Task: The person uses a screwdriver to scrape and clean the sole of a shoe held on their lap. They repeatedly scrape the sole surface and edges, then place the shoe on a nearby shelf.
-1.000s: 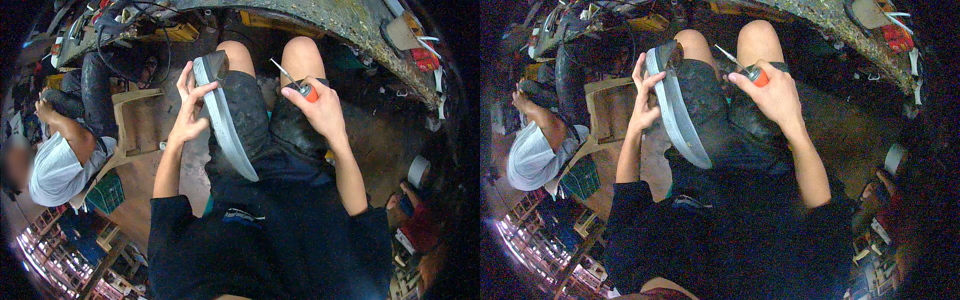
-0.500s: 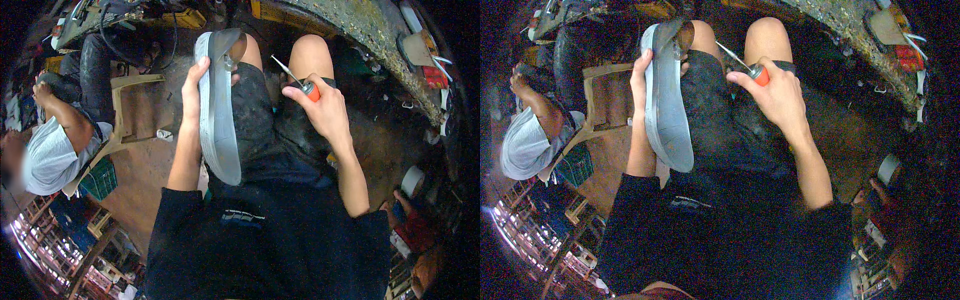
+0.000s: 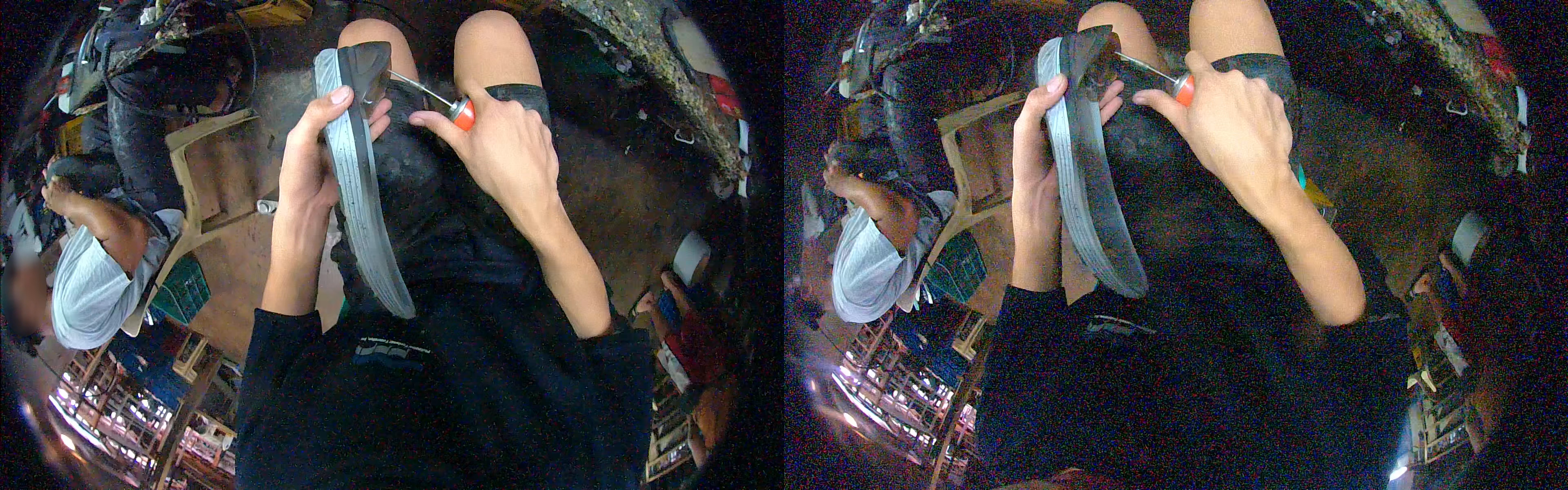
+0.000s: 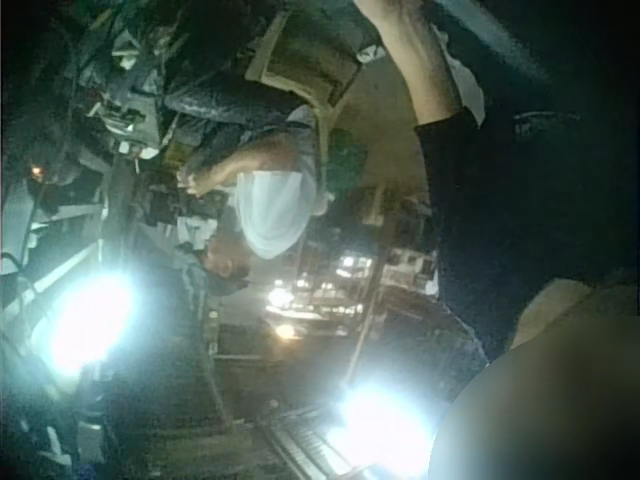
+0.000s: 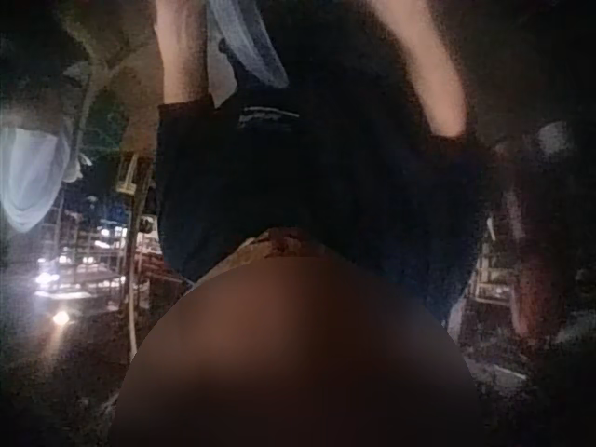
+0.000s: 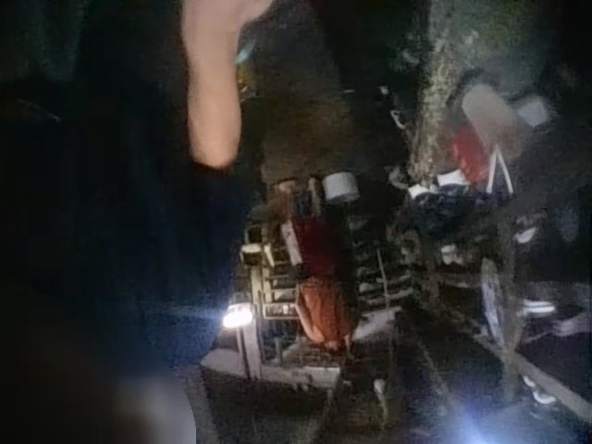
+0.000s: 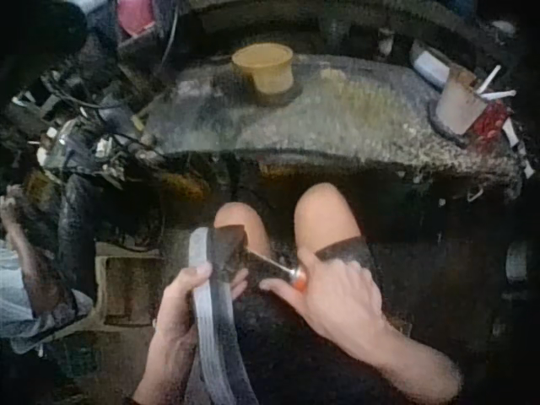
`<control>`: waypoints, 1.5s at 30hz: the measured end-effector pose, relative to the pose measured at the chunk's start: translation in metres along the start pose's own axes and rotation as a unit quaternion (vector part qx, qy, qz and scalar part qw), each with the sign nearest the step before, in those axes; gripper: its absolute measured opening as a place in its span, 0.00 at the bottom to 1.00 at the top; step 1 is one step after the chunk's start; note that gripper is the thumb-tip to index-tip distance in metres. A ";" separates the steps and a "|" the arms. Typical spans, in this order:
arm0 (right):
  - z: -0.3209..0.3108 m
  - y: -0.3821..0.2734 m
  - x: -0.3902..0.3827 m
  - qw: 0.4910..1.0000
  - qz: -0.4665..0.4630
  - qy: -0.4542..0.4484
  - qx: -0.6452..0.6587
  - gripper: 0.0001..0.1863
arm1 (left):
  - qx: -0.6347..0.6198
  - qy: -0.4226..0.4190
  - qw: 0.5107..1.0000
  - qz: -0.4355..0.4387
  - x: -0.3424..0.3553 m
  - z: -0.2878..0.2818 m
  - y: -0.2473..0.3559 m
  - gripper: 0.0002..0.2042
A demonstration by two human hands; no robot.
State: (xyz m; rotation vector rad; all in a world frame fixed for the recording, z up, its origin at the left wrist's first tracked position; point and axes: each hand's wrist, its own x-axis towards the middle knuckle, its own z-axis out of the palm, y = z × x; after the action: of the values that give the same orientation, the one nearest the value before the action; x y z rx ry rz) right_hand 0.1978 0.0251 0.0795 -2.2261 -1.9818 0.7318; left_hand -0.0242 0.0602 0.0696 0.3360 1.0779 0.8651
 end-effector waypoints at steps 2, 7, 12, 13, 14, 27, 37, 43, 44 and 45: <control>0.000 0.001 0.003 1.000 0.002 -0.005 0.008 0.40 | 0.013 -0.001 1.000 0.002 -0.003 0.004 0.001 0.34; 0.001 -0.001 0.005 1.000 0.001 0.005 -0.002 0.39 | 0.018 -0.008 1.000 -0.012 -0.004 0.007 0.005 0.34; 0.002 -0.005 0.002 1.000 -0.005 -0.011 -0.008 0.38 | 0.014 -0.013 1.000 0.000 -0.002 0.005 0.002 0.34; 0.002 -0.006 0.000 1.000 -0.008 -0.010 -0.005 0.38 | 0.002 -0.009 1.000 -0.002 -0.002 0.005 0.001 0.34; 0.003 -0.006 -0.001 1.000 -0.010 -0.011 -0.003 0.38 | -0.004 -0.010 1.000 0.002 -0.002 0.005 -0.001 0.34; 0.011 -0.005 -0.018 0.997 -0.074 0.022 0.001 0.35 | -0.039 -0.024 0.997 0.058 0.000 0.004 -0.017 0.36; 0.007 -0.003 -0.015 0.997 -0.077 0.016 0.025 0.37 | -0.080 -0.055 0.992 0.077 0.002 -0.002 -0.028 0.43; 0.009 -0.006 -0.008 0.997 -0.061 0.028 0.036 0.38 | -0.044 -0.095 0.991 0.086 0.005 -0.008 -0.033 0.46; 0.010 -0.007 -0.010 0.996 -0.069 0.033 0.037 0.38 | -0.050 -0.091 0.990 0.092 0.004 -0.009 -0.034 0.46; 0.010 -0.008 -0.012 0.996 -0.076 0.037 0.038 0.38 | -0.054 -0.096 0.989 0.102 0.004 -0.009 -0.035 0.46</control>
State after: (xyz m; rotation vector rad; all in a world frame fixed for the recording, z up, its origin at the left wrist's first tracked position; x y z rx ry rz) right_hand 0.1861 0.0121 0.0768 -2.0053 -2.0253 0.6845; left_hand -0.0152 0.0393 0.0410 0.4351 0.8239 1.0465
